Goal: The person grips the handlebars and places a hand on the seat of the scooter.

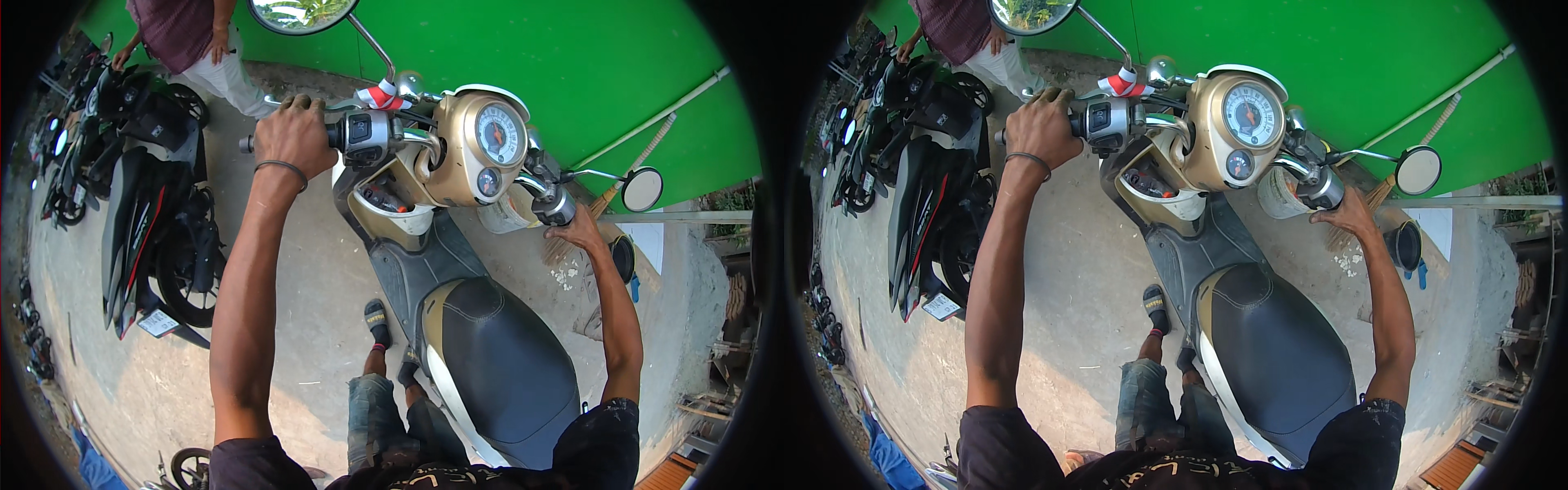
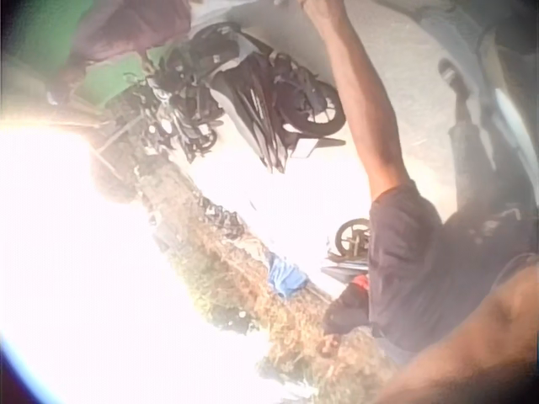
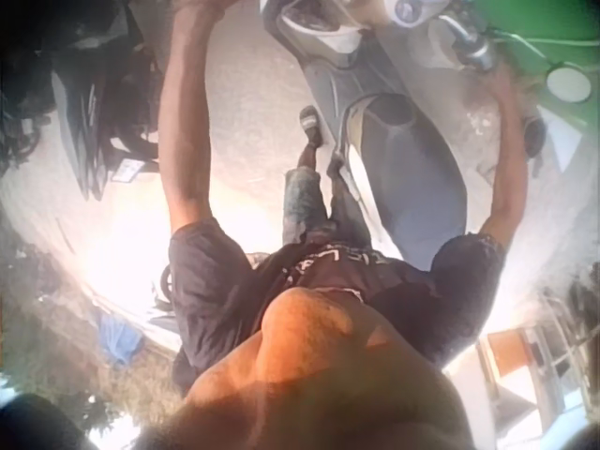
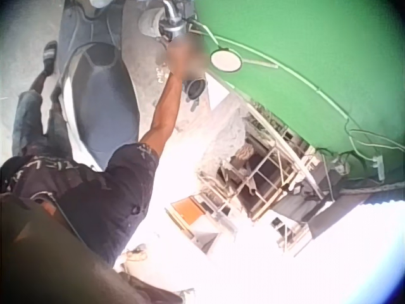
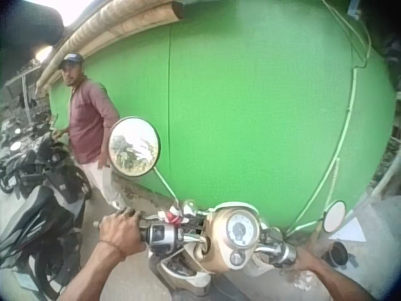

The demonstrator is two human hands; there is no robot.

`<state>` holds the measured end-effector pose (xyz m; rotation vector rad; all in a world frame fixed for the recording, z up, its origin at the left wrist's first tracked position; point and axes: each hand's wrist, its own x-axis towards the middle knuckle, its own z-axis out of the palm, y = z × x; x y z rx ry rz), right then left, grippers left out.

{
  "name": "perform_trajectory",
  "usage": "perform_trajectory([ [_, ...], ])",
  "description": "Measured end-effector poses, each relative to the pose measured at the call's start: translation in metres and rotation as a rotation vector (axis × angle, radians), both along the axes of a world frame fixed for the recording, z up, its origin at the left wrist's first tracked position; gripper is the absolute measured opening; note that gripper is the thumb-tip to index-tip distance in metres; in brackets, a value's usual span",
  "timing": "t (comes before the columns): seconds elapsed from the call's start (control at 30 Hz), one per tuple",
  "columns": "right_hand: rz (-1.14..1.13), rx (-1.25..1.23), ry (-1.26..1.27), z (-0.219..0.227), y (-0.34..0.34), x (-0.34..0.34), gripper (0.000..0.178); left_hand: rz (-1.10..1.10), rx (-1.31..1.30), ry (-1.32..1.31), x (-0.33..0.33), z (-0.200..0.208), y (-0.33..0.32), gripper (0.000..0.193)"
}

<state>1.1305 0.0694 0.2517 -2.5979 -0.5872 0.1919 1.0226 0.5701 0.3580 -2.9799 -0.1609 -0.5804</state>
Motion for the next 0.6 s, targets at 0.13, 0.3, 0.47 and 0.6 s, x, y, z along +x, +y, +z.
perform_trajectory([
  [0.13,-0.049,-0.051,-0.022,-0.01,0.002,-0.006,0.078,0.078,0.05,0.147,0.01,0.014,0.002,0.058],
  [0.3,0.001,-0.044,-0.334,-0.032,-0.008,-0.001,0.087,0.144,0.122,0.136,0.004,0.005,-0.001,0.041],
  [0.47,0.07,-0.033,-0.492,-0.029,-0.005,0.003,0.089,0.17,0.112,0.125,-0.007,-0.002,-0.004,0.036],
  [0.6,0.083,-0.011,-0.546,-0.034,-0.013,0.008,0.08,0.165,0.134,0.091,-0.008,-0.003,-0.006,0.035],
])
